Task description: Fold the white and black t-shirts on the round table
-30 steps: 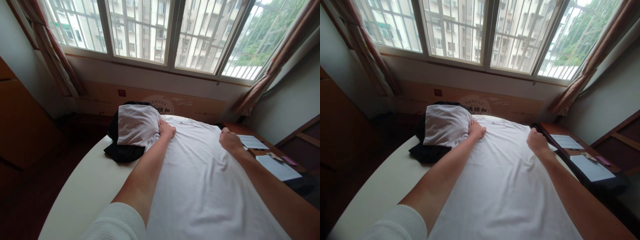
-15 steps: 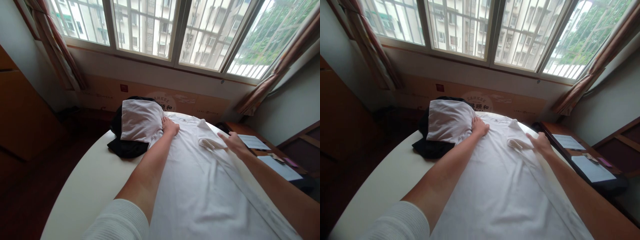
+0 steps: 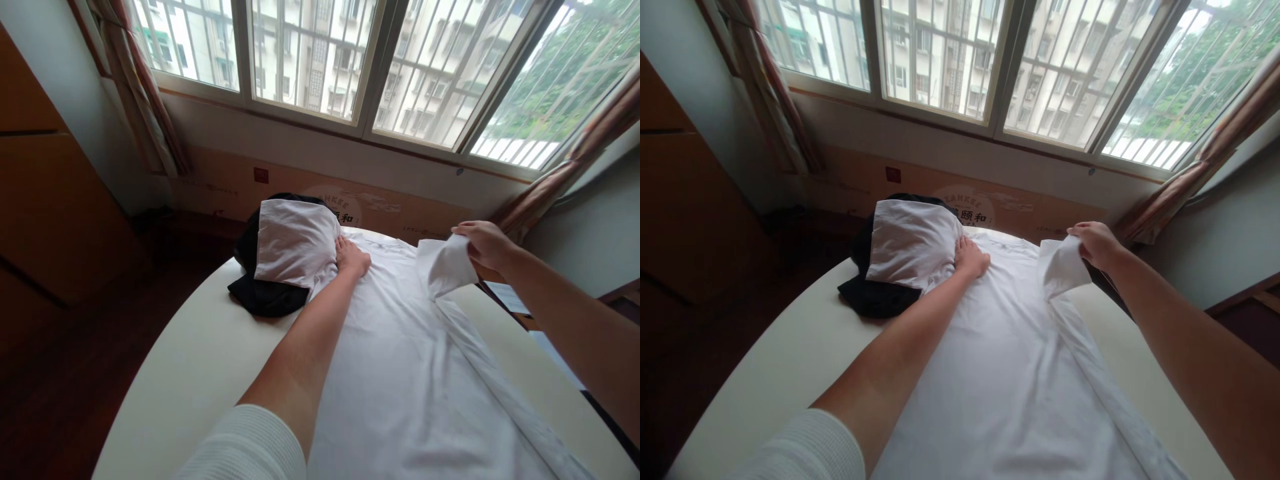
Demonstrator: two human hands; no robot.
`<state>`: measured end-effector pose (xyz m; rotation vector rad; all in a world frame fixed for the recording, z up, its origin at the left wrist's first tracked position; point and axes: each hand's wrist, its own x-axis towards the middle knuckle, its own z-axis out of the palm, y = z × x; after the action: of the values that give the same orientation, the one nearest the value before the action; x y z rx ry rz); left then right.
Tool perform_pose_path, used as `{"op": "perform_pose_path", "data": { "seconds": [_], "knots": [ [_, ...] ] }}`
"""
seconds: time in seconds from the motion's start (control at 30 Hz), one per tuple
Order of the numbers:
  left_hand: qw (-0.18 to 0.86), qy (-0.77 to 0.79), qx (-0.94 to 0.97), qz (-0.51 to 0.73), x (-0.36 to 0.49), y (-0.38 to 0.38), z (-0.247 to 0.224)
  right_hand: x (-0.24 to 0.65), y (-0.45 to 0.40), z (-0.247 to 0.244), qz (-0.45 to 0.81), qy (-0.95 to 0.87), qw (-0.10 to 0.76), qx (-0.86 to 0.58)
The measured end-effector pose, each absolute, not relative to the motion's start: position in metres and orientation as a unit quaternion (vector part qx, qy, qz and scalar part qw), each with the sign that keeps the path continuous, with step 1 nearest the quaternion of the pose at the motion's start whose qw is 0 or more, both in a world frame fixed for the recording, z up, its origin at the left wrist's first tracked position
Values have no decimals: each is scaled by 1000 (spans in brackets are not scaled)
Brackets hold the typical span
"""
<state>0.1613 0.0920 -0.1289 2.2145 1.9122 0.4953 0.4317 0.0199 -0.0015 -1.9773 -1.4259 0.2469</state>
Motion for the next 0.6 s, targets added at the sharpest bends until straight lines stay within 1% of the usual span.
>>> {"op": "perform_pose_path", "data": {
  "seconds": [0.07,0.2,0.3,0.4,0.47,0.57,0.6],
  "knots": [
    [90,638,744,178,160,90,-128,399,40,2,161,-547,355,-741],
    [93,604,757,232,154,86,-124,328,69,-14,272,-564,353,-696],
    [146,587,748,272,149,84,-117,301,69,-22,311,-595,333,-662],
    [187,588,732,289,144,84,-114,312,46,-18,290,-615,300,-669],
    [168,588,739,283,143,84,-115,335,15,-15,263,-614,266,-695],
    [115,580,765,256,144,85,-119,379,-55,-22,236,-620,184,-725],
    [106,578,771,247,145,86,-120,394,-84,-30,205,-642,122,-728]
  ]
}}
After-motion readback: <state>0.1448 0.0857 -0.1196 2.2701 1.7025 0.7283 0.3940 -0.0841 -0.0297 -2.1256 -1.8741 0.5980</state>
